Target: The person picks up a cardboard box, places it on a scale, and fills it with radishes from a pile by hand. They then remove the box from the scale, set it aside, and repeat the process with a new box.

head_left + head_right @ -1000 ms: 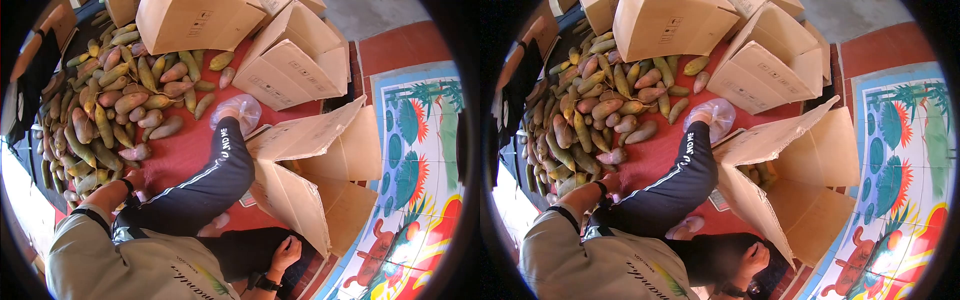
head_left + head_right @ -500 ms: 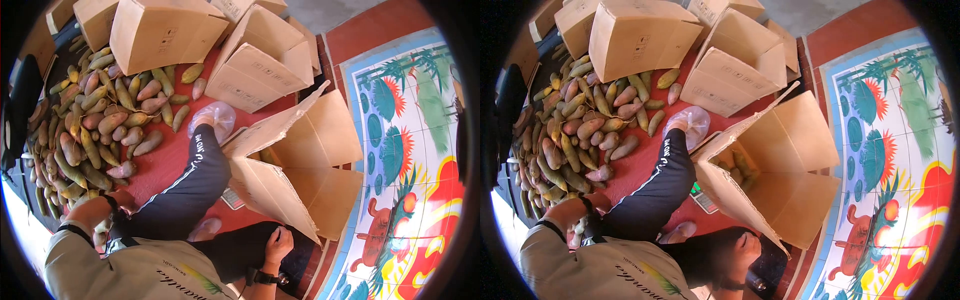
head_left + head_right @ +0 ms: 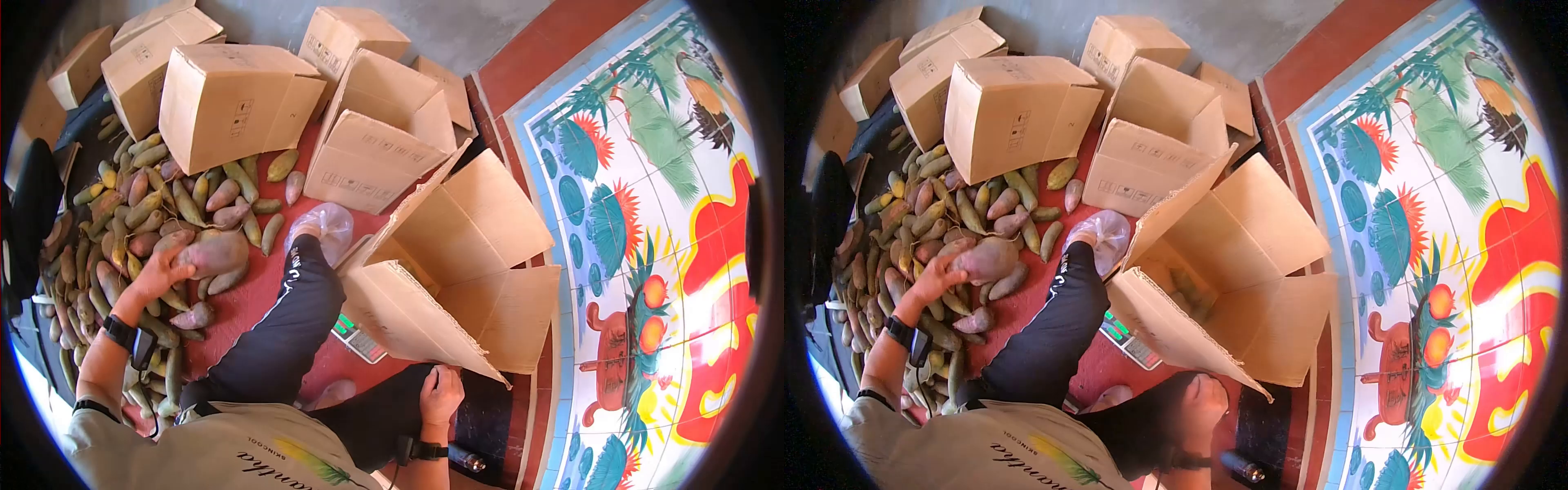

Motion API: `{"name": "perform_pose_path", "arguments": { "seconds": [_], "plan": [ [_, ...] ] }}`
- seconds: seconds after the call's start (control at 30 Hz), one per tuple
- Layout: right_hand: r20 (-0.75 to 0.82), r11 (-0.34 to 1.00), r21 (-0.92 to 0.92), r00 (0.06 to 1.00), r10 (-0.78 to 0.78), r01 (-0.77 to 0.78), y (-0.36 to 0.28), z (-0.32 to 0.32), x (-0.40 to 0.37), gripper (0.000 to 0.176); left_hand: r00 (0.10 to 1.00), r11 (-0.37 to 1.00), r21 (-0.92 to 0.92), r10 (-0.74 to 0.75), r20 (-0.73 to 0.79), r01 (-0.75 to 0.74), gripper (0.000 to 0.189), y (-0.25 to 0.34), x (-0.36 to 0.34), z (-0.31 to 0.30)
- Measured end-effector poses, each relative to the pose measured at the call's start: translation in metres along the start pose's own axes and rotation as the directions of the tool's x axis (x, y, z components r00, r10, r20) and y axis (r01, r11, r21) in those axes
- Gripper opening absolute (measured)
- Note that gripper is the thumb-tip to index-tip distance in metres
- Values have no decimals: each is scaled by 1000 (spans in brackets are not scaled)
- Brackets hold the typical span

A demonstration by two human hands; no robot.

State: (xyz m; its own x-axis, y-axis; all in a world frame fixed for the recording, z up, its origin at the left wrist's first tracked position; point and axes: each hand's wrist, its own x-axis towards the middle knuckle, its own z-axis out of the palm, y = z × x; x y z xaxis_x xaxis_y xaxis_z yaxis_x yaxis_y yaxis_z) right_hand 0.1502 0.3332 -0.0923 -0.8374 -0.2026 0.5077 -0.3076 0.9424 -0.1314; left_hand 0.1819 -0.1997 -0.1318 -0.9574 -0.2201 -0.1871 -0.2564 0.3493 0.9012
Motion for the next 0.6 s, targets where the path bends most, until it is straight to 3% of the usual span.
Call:
{"name": "perform_pose_path", "arguments": {
  "seconds": [0.03, 0.1, 0.13, 0.17, 0.27, 0.4, 0.47, 0.5, 0.57, 0.6],
  "plan": [
    [-11, 1000, 0, 1000, 2, -2, 0, 0, 0, 5, 1000, 1000, 2, 11, -1, -11, 54, 20, 4, -1],
    [-18, 1000, 4, 1000, 4, -4, 1, 0, -1, 5, 988, 976, -161, 153, 7, -149, 57, 68, 9, -1],
    [-29, 1000, 2, 1000, 10, -10, 1, 1, -1, 5, 986, 967, -221, 145, 80, -124, 56, 92, 10, -3],
    [-37, 1000, -1, 999, 6, -6, 1, 1, -1, 5, 984, 967, -218, 156, 84, -135, 56, 111, 10, 1],
    [-51, 1000, -1, 999, 10, -11, 2, 1, -2, 5, 952, 873, -439, 287, 109, -213, 55, 153, 16, 19],
    [-43, 1000, 0, 999, 24, -24, 7, 3, -6, 5, 906, 837, -462, 397, 146, -292, 54, 202, 28, 55],
    [-59, 1000, 1, 998, 27, -27, 7, 2, -7, 5, 798, 759, -389, 596, 91, -523, 54, 224, 35, 81],
    [-71, 1000, 3, 997, 24, -24, 7, 2, -8, 6, 796, 758, -387, 599, 92, -525, 54, 232, 38, 90],
    [-78, 1000, 7, 997, 27, -27, 8, 2, -10, 6, 756, 763, 1, 640, 133, -646, 53, 244, 45, 106],
    [-83, 1000, 11, 996, 25, -24, 9, 2, -10, 6, 666, 657, 112, 736, 120, -746, 53, 243, 51, 120]
  ]
}}
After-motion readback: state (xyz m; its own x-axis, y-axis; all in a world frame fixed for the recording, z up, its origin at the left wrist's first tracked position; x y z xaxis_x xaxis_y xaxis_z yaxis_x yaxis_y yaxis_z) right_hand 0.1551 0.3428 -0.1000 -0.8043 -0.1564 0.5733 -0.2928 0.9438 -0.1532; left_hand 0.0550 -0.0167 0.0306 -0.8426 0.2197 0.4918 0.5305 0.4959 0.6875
